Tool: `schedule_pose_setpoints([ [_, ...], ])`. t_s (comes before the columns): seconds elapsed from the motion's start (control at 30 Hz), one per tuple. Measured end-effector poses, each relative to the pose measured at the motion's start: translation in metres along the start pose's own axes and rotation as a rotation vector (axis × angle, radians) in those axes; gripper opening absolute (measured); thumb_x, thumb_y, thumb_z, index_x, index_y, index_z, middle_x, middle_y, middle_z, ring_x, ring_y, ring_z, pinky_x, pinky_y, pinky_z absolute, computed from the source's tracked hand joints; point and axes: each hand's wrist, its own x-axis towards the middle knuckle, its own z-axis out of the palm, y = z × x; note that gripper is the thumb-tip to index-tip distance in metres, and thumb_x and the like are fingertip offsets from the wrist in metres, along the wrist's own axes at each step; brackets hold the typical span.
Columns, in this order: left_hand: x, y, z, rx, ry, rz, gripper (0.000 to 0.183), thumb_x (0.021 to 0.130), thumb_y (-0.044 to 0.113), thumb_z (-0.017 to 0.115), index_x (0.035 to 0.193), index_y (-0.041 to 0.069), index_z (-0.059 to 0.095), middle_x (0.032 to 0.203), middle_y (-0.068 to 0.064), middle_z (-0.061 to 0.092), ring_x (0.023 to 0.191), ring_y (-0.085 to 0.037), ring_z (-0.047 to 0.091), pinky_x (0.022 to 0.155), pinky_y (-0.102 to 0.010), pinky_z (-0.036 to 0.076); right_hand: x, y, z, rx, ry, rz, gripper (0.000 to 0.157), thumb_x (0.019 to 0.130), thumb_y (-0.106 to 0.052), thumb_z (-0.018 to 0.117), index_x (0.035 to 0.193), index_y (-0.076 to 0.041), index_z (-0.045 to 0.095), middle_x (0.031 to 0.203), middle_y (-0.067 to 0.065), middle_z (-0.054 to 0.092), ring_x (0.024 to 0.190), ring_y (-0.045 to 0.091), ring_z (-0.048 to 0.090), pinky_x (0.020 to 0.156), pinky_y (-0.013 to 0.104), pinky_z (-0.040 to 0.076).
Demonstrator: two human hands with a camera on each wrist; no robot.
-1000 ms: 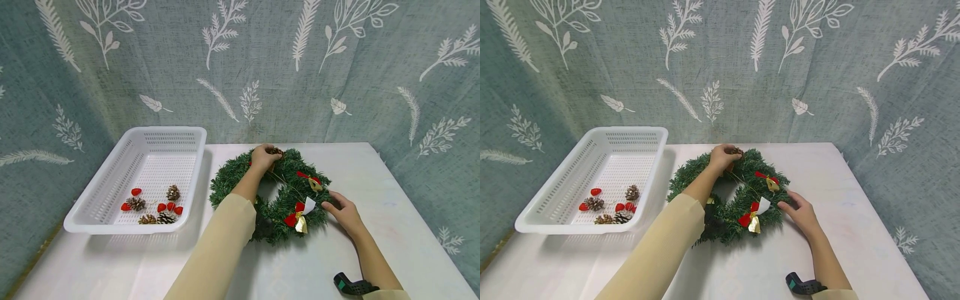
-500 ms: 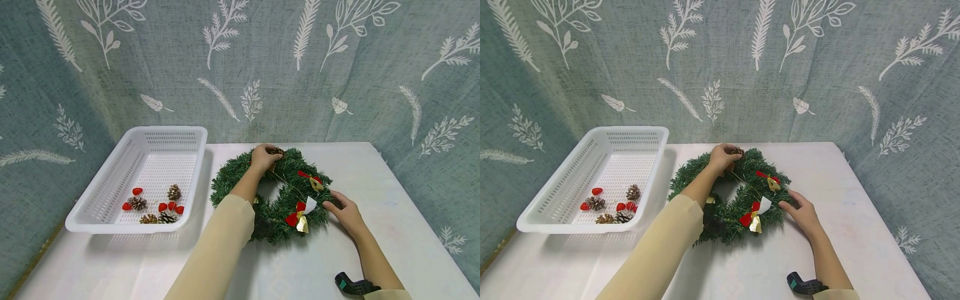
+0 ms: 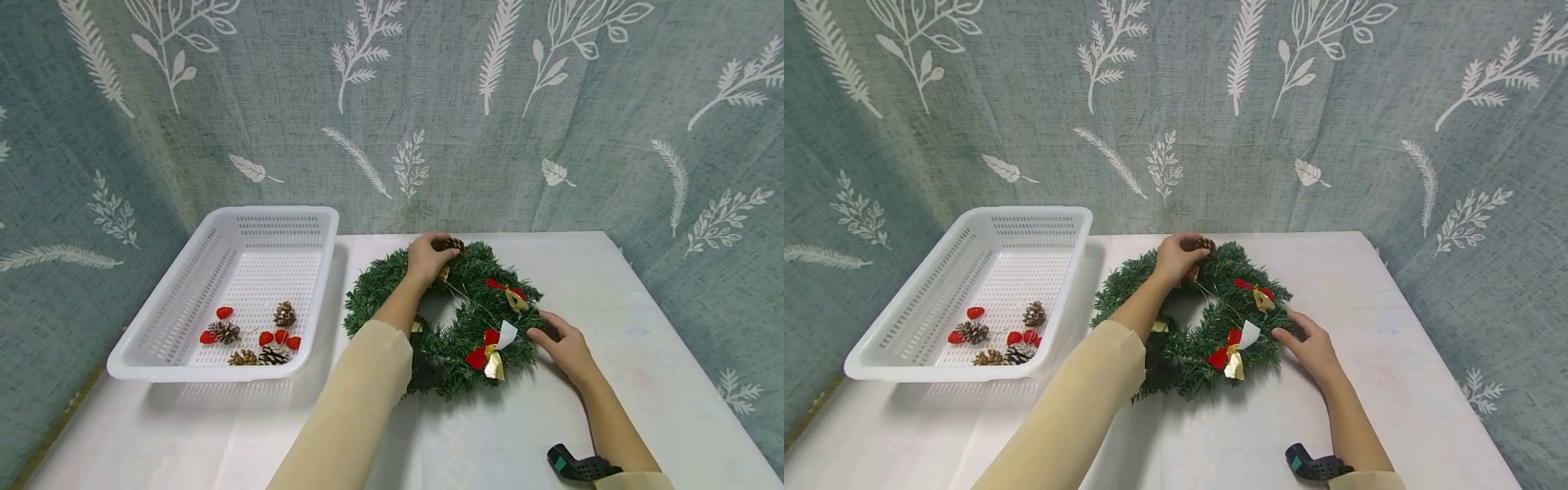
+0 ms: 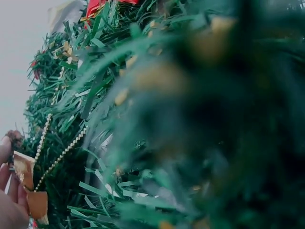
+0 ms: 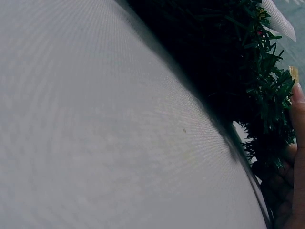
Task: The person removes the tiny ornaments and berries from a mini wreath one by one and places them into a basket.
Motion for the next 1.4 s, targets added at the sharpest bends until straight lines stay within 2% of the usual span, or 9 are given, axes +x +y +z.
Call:
schedule_pose_setpoints([
  [0.6,-0.002,0.013,0.0,-0.136,0.046,0.059,0.037,0.088,0.021,0.069,0.123,0.011,0.063,0.121,-0.007,0.062,0.113,-0.021,0.056,0.091,-0.035,0.049,0.0,0.0,-0.001,-0.019,0.002,-0.02,0.063,0.094,-0.032,0.058,0.14,0.006,0.038,0.14,0.033,0.039,0.128,0.048,0.037,0.103,0.059,0.033],
  [0.83,-0.007,0.022,0.001,-0.167,0.039,0.096,0.037,0.087,0.022,0.069,0.122,0.01,0.062,0.123,-0.006,0.062,0.117,-0.019,0.055,0.099,-0.031,0.045,0.001,0.0,-0.001,-0.009,0.002,-0.02,0.062,0.094,-0.031,0.058,0.14,0.007,0.038,0.14,0.033,0.038,0.129,0.048,0.035,0.104,0.059,0.032],
  [1.0,-0.012,0.024,0.001,-0.195,0.038,0.109,0.038,0.087,0.02,0.069,0.123,0.008,0.062,0.123,-0.006,0.062,0.117,-0.019,0.055,0.099,-0.03,0.045,-0.002,0.001,0.002,0.0,-0.005,-0.009,0.062,0.095,-0.03,0.057,0.14,0.008,0.037,0.141,0.033,0.036,0.13,0.048,0.034,0.104,0.058,0.032],
  [1.2,-0.016,0.025,0.002,-0.238,0.067,0.127,0.04,0.087,0.02,0.07,0.123,0.007,0.061,0.123,-0.006,0.061,0.116,-0.019,0.056,0.099,-0.032,0.045,-0.003,0.001,0.003,0.0,0.008,-0.011,0.061,0.095,-0.03,0.057,0.139,0.008,0.038,0.141,0.033,0.037,0.129,0.048,0.037,0.104,0.058,0.034],
  [1.4,-0.021,0.028,0.001,-0.254,0.032,0.174,0.039,0.086,0.019,0.07,0.122,0.008,0.062,0.121,-0.005,0.062,0.114,-0.018,0.057,0.099,-0.032,0.045,-0.001,-0.001,0.001,-0.007,0.005,-0.013,0.062,0.095,-0.03,0.057,0.139,0.008,0.037,0.141,0.033,0.037,0.129,0.048,0.036,0.104,0.058,0.033],
])
